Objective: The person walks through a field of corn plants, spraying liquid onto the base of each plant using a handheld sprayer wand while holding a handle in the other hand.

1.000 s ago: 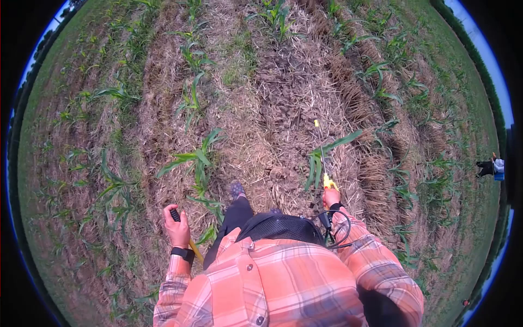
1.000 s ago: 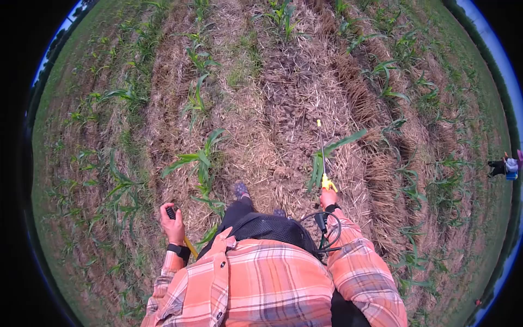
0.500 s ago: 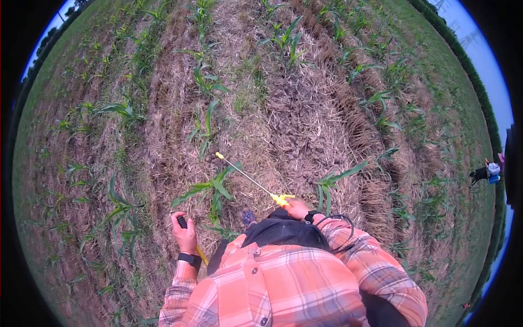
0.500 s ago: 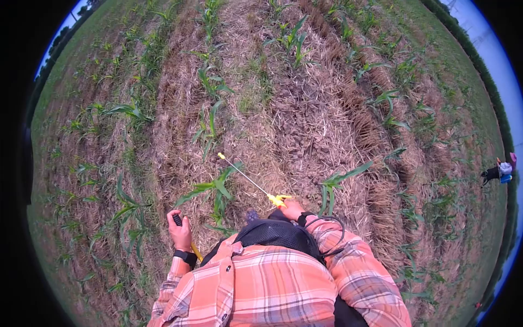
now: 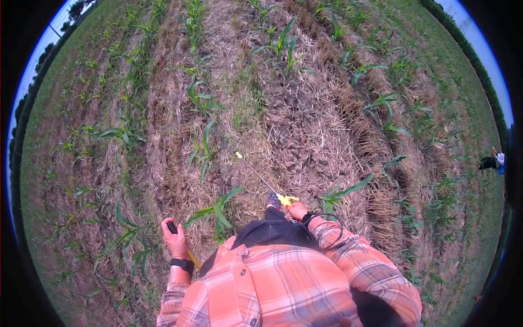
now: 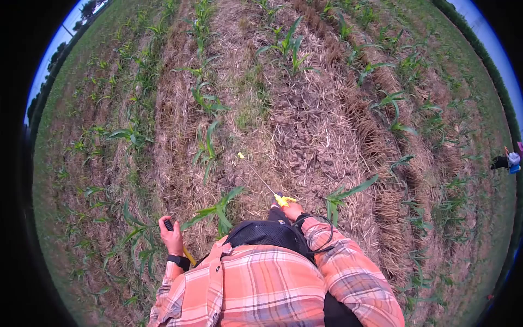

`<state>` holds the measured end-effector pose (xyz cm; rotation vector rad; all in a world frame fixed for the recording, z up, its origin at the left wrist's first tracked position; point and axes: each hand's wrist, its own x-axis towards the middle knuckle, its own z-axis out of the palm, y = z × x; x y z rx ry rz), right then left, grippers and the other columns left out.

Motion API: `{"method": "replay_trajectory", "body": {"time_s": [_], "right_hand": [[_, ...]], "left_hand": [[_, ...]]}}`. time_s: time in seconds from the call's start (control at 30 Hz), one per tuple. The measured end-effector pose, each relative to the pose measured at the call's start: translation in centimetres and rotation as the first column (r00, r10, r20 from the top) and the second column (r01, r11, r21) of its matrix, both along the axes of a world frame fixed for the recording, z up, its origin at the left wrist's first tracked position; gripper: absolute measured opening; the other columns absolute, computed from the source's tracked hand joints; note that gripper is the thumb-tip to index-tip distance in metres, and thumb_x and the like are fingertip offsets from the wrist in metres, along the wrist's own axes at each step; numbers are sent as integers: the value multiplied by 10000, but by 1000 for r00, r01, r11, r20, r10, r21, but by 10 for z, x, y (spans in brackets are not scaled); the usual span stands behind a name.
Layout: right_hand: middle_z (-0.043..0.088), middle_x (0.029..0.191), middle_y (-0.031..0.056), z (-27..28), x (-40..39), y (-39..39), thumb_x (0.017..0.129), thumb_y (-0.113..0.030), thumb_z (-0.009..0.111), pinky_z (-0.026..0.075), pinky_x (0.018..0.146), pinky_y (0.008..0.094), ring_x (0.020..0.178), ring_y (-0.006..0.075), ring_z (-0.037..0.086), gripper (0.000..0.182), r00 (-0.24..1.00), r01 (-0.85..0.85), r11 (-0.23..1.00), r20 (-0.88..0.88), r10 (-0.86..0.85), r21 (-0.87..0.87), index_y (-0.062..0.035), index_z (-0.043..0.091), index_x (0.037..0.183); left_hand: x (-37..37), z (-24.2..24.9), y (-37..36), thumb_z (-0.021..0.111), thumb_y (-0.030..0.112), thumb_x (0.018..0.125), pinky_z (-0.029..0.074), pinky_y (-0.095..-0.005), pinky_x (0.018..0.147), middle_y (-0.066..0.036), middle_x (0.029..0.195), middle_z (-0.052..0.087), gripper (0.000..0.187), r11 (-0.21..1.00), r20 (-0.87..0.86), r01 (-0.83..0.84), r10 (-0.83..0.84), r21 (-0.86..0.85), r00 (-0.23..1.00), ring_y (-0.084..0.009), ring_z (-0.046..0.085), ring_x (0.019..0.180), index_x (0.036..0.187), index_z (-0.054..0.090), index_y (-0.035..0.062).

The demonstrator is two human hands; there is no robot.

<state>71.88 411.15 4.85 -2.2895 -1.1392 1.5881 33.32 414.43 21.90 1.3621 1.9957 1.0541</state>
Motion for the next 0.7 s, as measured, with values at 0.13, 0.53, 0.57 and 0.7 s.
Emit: {"method": "replay_trajectory", "body": {"time_s": [0.13,0.53,0.57,0.7], "right_hand": [[495,489,47,-21,57,18,773,-315,445,341,333,292,366,148,458,309,971,238,971,1,-238,30,-34,512,660],[409,437,7,-25,184,70,786,-284,436,265,258,260,290,119,331,281,470,879,470,-298,-831,77,-78,438,595],[408,433,5,-23,188,75,786,-303,436,262,257,261,286,120,325,295,430,900,431,-301,-851,68,-83,435,590],[400,404,44,-33,196,98,789,-315,423,304,250,296,274,171,375,350,382,923,369,-337,-861,104,-68,403,541]], "left_hand": [[37,17,50,519,41,693,326,-259,460,-11,581,394,202,997,-114,56,-50,46,992,-111,365,490,875,440,78],[78,26,118,503,22,707,320,-251,443,-1,566,383,190,993,-98,64,-54,102,994,-95,362,474,872,427,76],[76,24,121,503,22,707,320,-251,443,-1,566,383,190,993,-101,57,-47,99,994,-95,362,474,872,427,76],[79,26,133,506,16,704,313,-255,444,-1,563,375,200,998,-102,47,-42,40,994,-97,359,477,877,428,78]]}}
